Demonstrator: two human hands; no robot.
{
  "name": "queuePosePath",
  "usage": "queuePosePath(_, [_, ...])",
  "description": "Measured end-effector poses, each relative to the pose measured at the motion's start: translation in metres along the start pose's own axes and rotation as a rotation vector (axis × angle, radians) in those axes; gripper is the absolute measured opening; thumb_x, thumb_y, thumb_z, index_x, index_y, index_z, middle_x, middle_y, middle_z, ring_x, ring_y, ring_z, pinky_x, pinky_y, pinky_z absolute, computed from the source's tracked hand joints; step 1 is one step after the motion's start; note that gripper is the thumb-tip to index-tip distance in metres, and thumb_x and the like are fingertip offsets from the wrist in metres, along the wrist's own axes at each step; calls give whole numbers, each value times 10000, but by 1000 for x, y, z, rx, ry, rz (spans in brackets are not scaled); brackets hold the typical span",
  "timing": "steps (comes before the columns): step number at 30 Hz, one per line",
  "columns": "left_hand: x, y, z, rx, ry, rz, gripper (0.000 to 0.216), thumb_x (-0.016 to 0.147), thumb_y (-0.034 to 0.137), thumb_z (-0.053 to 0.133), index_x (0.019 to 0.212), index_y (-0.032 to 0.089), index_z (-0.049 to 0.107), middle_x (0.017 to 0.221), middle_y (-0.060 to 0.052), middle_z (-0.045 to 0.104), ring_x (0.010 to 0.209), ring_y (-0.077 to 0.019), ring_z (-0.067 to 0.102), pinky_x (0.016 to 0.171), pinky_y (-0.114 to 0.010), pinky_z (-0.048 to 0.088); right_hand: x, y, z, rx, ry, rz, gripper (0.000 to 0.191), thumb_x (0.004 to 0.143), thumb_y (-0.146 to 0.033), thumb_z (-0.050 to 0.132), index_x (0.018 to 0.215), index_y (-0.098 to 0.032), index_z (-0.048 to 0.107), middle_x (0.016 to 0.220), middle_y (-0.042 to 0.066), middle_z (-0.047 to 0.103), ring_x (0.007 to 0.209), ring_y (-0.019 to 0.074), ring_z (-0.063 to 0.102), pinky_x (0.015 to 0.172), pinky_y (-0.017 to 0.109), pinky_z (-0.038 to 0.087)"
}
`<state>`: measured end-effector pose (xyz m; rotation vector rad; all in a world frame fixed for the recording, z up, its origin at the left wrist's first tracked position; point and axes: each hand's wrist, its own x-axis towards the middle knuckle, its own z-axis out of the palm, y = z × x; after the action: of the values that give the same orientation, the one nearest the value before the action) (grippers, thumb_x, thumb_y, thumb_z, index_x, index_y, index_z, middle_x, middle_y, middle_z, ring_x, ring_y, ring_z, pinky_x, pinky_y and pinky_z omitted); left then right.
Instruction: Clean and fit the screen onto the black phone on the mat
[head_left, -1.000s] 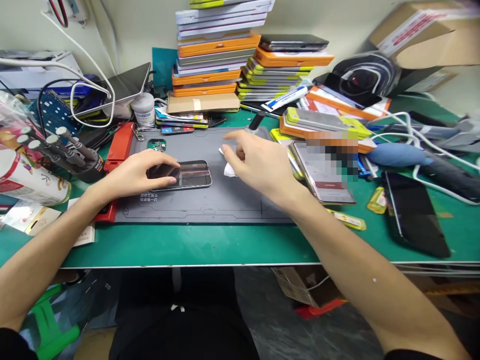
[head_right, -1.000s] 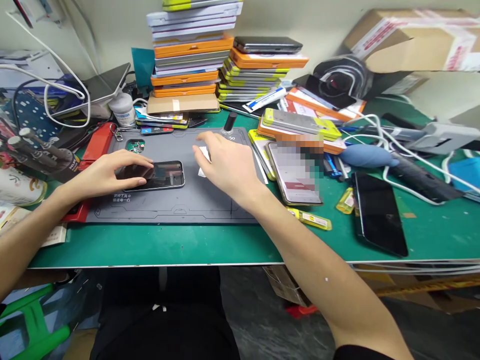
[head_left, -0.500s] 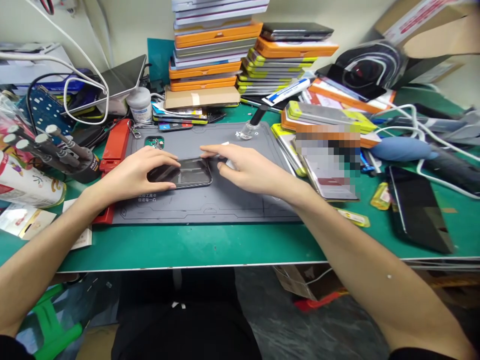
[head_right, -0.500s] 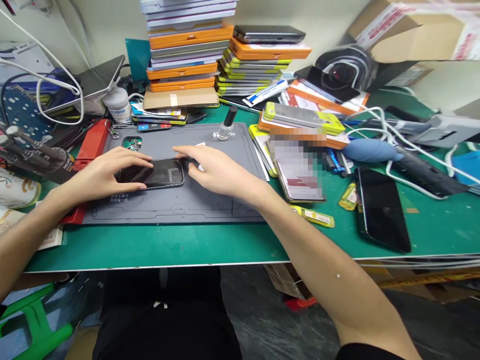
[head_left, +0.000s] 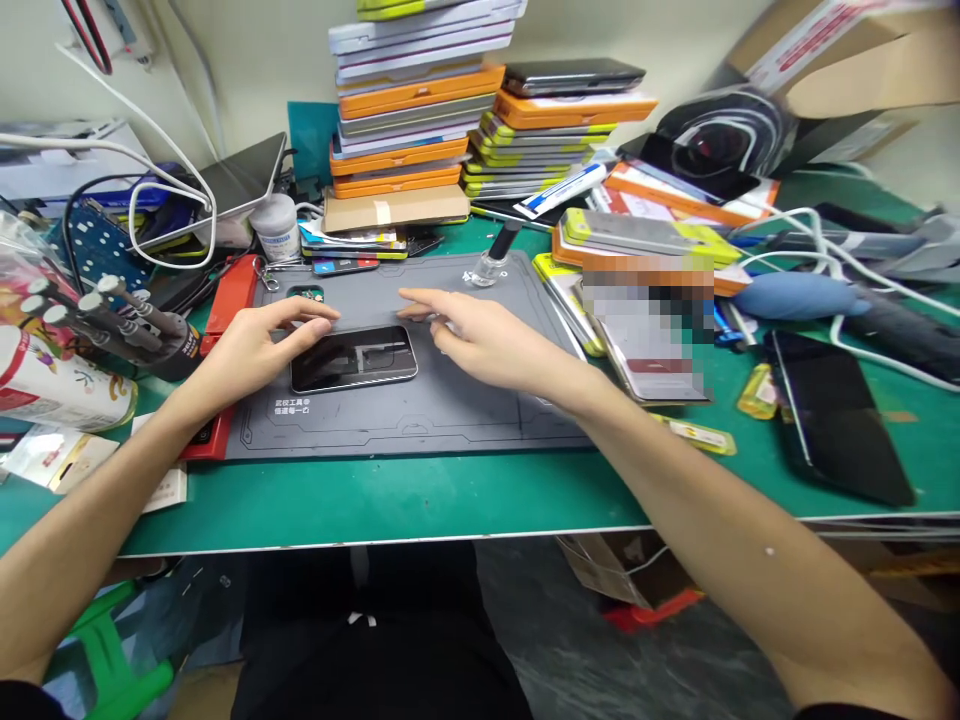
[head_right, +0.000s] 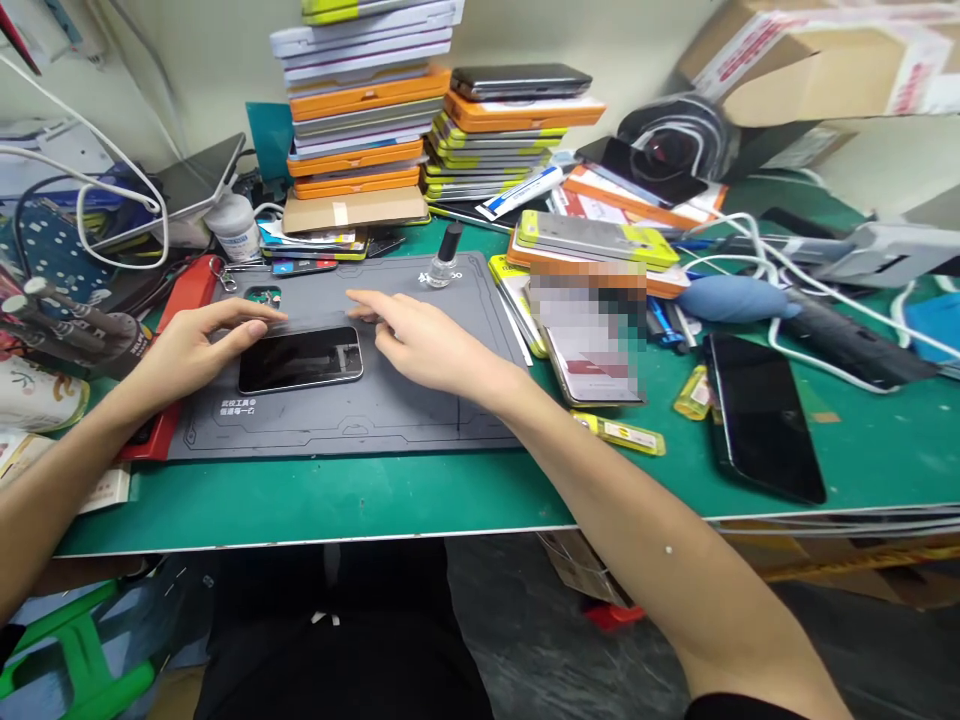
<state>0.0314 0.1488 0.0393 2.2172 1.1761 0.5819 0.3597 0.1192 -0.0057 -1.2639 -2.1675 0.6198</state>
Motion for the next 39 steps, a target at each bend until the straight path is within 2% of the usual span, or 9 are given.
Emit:
queuePosePath(6, [8,-4,-9,-194,82,-94,607,1057,789,657,1203,232,849,1351,-119,858,1267,-305,786,1112,-426,614,7,5,8,61,28,9,666,1052,-102,414,1698,-156,566,1486,123,806,1426,262,738,1273,535,558])
queuePosePath(11, [40,1,-22,-256,-23,-139,629,1025,804,678,1170,213,836,1308,-154,863,1165,-288,834,975,-405,664,11,1,10,114,83,58,631,1057,-95,374,1648,-149,589,1438,145,822,1307,246,799,1186,475,615])
queuePosePath(14, [62,3,-23,-307,-129,-214,598,1013,773,697,1162,202,797,1284,-172,867,1038,-269,869,900,-392,681,10,-5,5,-43,245,53,518,1091,-158,394,1525,-127,677,1367,165,834,1276,294,801,1115,480,625])
queuePosePath(17, [76,-1,-17,-311,-80,-295,559,1024,750,663,1130,209,754,1266,-184,868,955,-262,879,832,-393,693,9,-9,-5,-250,389,134,500,1130,-236,395,1524,-132,684,1352,176,834,1190,344,820,990,496,637])
queuePosePath(20, [79,-7,-11,-283,2,-297,591,1031,773,598,1134,207,729,1261,-208,862,966,-274,875,855,-433,712,10,-9,-12,-354,349,205,515,1147,-261,393,1577,-144,652,1459,180,800,1157,350,824,905,473,632])
queuePosePath(25, [64,-4,-12,-168,217,-178,568,1020,629,635,1374,190,710,1551,-181,749,1412,-295,731,1186,-463,606,8,-6,-10,-485,163,198,396,1170,-295,454,1434,-177,725,1422,168,806,1148,336,810,820,407,591])
queuePosePath(27, [51,1,-13,-87,237,-126,515,1041,565,614,1390,206,736,1532,-135,764,1423,-286,702,1236,-461,554,6,-5,-8,-492,135,187,322,1157,-344,550,1348,-177,748,1331,166,821,1137,343,801,784,391,573])
queuePosePath(34, [-2,-5,-14,444,-49,220,449,1039,688,604,1056,263,748,1140,-120,815,1113,-328,735,1055,-479,569,3,-7,-8,-469,105,152,246,1144,-211,560,1120,-207,805,1198,117,834,1063,295,800,773,386,538])
queuePosePath(39, [-7,-15,-23,484,153,94,469,1076,649,468,806,271,532,850,-61,703,819,-247,643,762,-356,437,3,-18,4,-367,167,21,286,1209,-328,564,1202,-235,834,1209,77,831,1112,252,784,830,369,562])
